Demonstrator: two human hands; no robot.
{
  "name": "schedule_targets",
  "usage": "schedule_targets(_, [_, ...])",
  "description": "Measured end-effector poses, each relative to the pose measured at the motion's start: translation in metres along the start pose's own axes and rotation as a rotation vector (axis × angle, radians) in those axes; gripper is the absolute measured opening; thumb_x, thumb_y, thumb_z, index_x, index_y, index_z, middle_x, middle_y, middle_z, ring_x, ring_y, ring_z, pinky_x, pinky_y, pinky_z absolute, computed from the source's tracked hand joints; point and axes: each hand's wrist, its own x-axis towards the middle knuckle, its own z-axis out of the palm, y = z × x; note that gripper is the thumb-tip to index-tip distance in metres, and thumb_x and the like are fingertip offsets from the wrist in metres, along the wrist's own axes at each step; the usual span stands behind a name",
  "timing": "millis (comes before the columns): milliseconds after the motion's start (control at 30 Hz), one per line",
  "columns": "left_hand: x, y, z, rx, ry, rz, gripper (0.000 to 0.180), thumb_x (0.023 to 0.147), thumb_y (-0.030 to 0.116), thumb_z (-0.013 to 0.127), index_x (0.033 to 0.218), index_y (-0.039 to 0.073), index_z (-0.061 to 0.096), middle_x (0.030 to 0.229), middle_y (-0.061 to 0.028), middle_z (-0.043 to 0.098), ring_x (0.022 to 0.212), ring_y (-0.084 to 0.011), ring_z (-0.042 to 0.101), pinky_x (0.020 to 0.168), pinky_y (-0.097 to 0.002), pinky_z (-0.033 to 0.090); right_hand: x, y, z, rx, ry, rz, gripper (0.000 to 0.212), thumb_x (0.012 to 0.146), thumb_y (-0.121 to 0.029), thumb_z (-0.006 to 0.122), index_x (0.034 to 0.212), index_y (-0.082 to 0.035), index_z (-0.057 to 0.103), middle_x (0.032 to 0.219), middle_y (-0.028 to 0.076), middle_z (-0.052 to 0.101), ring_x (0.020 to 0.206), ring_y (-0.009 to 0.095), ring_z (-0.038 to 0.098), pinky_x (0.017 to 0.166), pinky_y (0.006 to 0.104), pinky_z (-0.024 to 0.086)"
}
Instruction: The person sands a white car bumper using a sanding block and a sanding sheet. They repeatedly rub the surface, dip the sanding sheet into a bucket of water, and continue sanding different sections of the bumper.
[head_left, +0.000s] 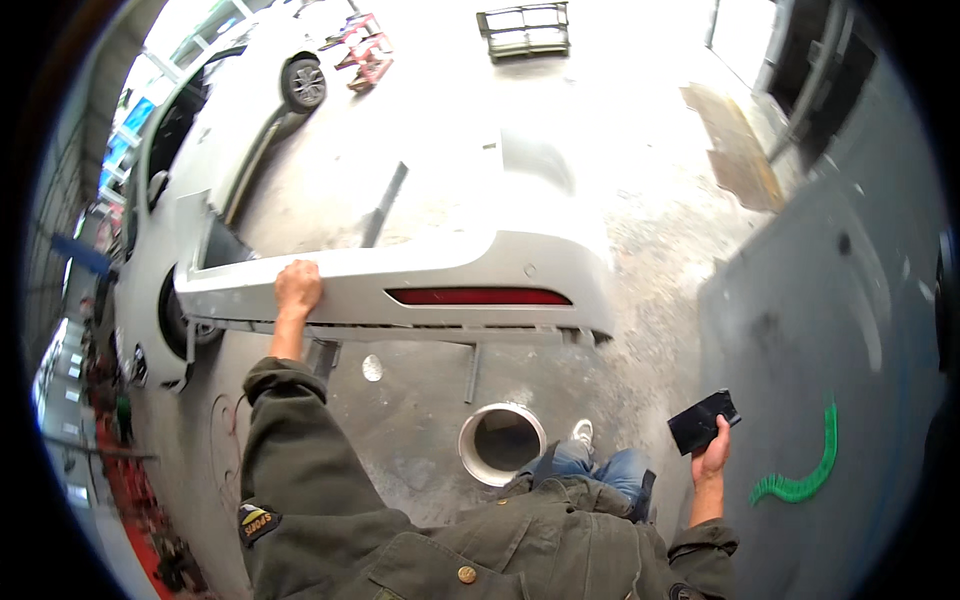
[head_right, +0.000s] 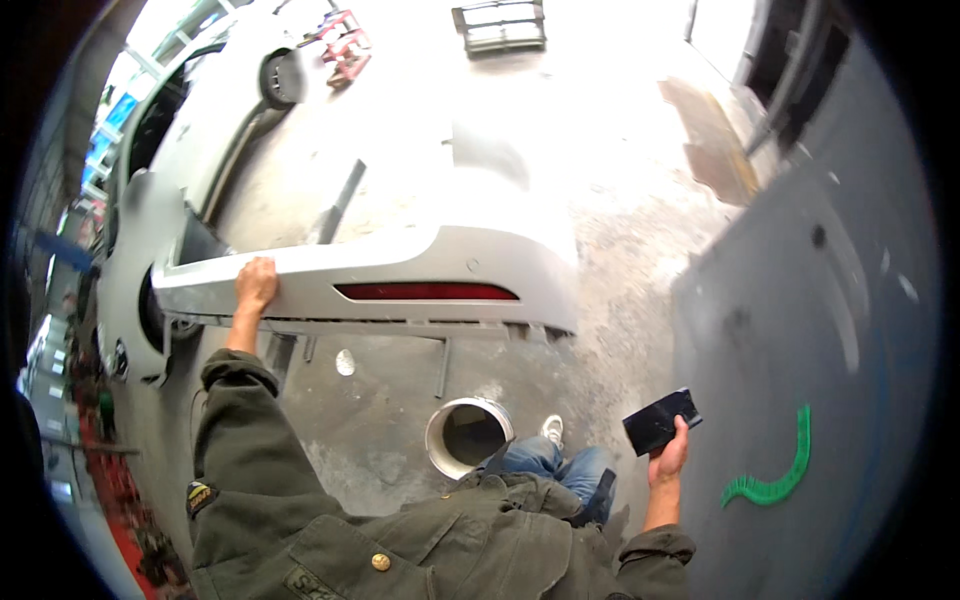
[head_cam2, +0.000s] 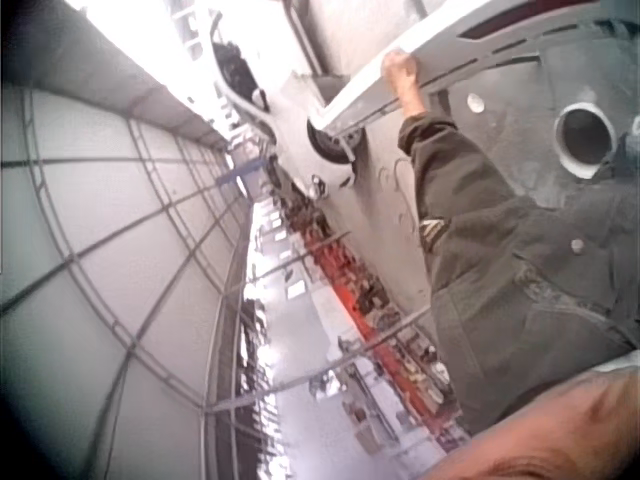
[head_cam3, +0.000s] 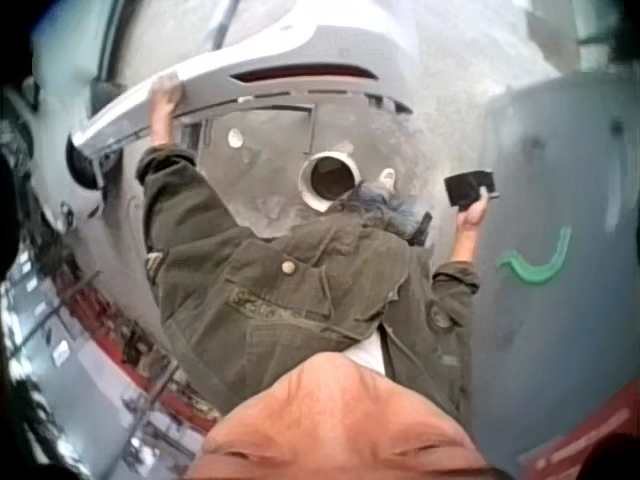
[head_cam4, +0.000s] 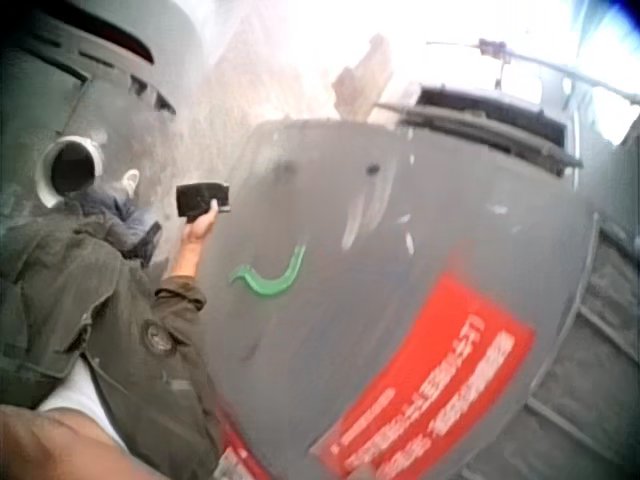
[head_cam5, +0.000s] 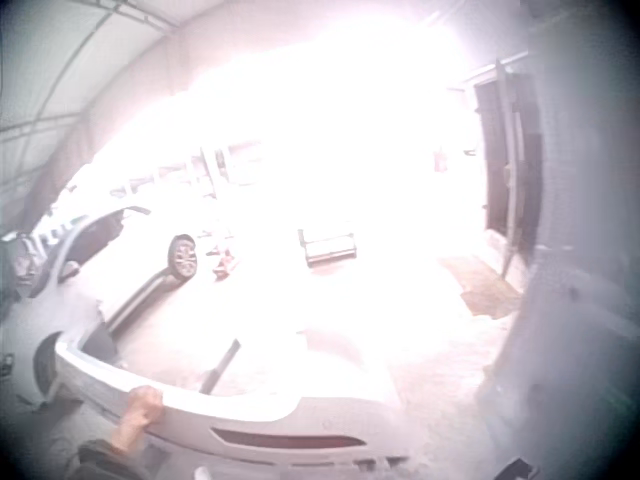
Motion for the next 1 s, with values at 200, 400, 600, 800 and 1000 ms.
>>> schedule_targets(200, [-0.009,0.089,-0.028,-0.059,-0.019,-0.077,0.05,0.106,0.037,0.041,0.101,0.007,0.08,0.118,-0.0127,0.075,0.121,-0.0322,0.064,0.118,-0.0545,0.033,0.181,-0.007,0.083,-0.076,-0.206,0.276,0.048,0.104,-0.048,0.049,0.128,-0.011,0.066,0.12,0.005,0.073,0.11,0.023,0.07,0.097,0.0413,0.056])
schedule_targets(400, [-0.036,0.092,-0.03,-0.189,0.136,-0.166,0.041,0.102,0.028,0.043,0.096,0.009,0.078,0.113,-0.0102,0.076,0.12,-0.0284,0.063,0.12,-0.0531,0.029,0.379,0.074,0.1,-0.231,-0.135,0.634,0.057,0.099,-0.057,0.046,0.134,-0.017,0.065,0.124,0.004,0.072,0.114,0.025,0.067,0.098,0.0455,0.051])
schedule_targets(600, [-0.052,0.115,-0.035,-0.059,0.287,-0.287,0.039,0.105,0.021,0.039,0.106,0.005,0.074,0.119,-0.0159,0.074,0.124,-0.0357,0.063,0.114,-0.0484,0.041,0.503,0.141,0.133,-0.366,-0.041,0.792,0.062,0.096,-0.061,0.053,0.141,-0.019,0.058,0.14,0.003,0.061,0.128,0.026,0.056,0.106,0.0466,0.045])
schedule_targets(800, [-0.058,0.131,-0.027,0.137,0.418,-0.588,0.039,0.106,0.017,0.042,0.132,0.001,0.066,0.133,-0.0196,0.068,0.124,-0.0405,0.062,0.107,-0.0435,0.048,0.541,0.189,0.166,-0.218,-0.093,0.905,0.057,0.103,-0.058,0.048,0.137,-0.014,0.06,0.135,0.005,0.065,0.128,0.026,0.056,0.107,0.0465,0.045])
schedule_targets(1000, [-0.054,0.129,-0.031,0.151,0.348,-0.616,0.041,0.106,0.021,0.041,0.131,0.001,0.066,0.132,-0.0215,0.068,0.123,-0.0404,0.064,0.105,-0.0442,0.049,0.536,0.202,0.14,-0.156,0.108,0.88,0.055,0.105,-0.06,0.037,0.153,-0.037,0.053,0.147,0.004,0.059,0.133,0.028,0.051,0.113,0.0461,0.042])
